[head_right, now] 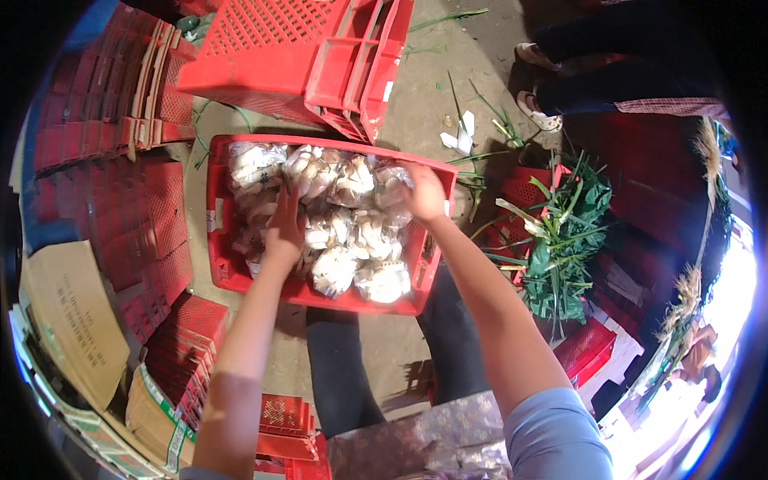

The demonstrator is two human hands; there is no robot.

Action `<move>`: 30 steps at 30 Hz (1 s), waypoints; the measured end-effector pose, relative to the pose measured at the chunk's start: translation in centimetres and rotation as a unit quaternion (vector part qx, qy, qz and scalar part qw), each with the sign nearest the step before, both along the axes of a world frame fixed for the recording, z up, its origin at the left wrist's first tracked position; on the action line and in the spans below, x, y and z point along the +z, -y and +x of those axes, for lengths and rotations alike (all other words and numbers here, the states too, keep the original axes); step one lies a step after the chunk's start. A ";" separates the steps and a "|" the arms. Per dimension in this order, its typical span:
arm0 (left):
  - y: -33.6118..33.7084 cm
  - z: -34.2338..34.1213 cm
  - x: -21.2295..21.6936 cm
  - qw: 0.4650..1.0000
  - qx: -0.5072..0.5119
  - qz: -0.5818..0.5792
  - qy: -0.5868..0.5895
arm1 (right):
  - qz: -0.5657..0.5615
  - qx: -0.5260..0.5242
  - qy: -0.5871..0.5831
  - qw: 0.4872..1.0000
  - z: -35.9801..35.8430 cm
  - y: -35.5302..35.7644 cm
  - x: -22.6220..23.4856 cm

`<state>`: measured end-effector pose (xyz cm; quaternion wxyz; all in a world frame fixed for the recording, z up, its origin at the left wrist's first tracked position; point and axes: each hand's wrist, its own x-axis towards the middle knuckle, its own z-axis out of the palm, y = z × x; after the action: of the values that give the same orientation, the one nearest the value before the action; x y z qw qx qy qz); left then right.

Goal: The person weighs mushrooms in plastic bags on a digital scale, seals the bags using a desktop sealing machine, organizes the bags into a red plastic crate, and puts loose mushrooms into a plastic bag.

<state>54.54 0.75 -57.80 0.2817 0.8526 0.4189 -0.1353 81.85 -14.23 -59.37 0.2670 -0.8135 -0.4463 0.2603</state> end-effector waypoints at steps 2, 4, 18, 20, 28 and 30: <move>4.1 -1.9 4.7 0.988 0.026 -0.113 -0.104 | -0.042 -0.175 -0.038 0.983 2.4 5.2 2.1; 10.6 -9.3 6.9 0.997 0.045 -0.057 0.031 | -0.194 -0.192 -0.013 0.962 3.4 10.4 3.8; 28.6 -21.3 27.7 0.835 0.220 -0.447 -0.231 | -0.377 -0.065 -0.345 0.857 -10.9 32.2 13.6; 28.9 -22.7 27.7 0.826 0.232 -0.446 -0.253 | -0.392 0.003 -0.335 0.857 -10.2 29.7 13.3; 36.7 -19.7 24.4 0.811 0.384 -0.439 -0.050 | -0.403 0.108 -0.286 0.863 -1.9 12.7 14.9; 40.9 -17.9 24.2 0.794 0.437 -0.422 -0.023 | -0.419 0.132 -0.254 0.862 0.4 8.3 15.1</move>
<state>36.66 -40.11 -33.60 0.6335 0.3720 0.6540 -0.1807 82.20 -22.56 -44.28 -0.0318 -0.6878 -0.3146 0.6534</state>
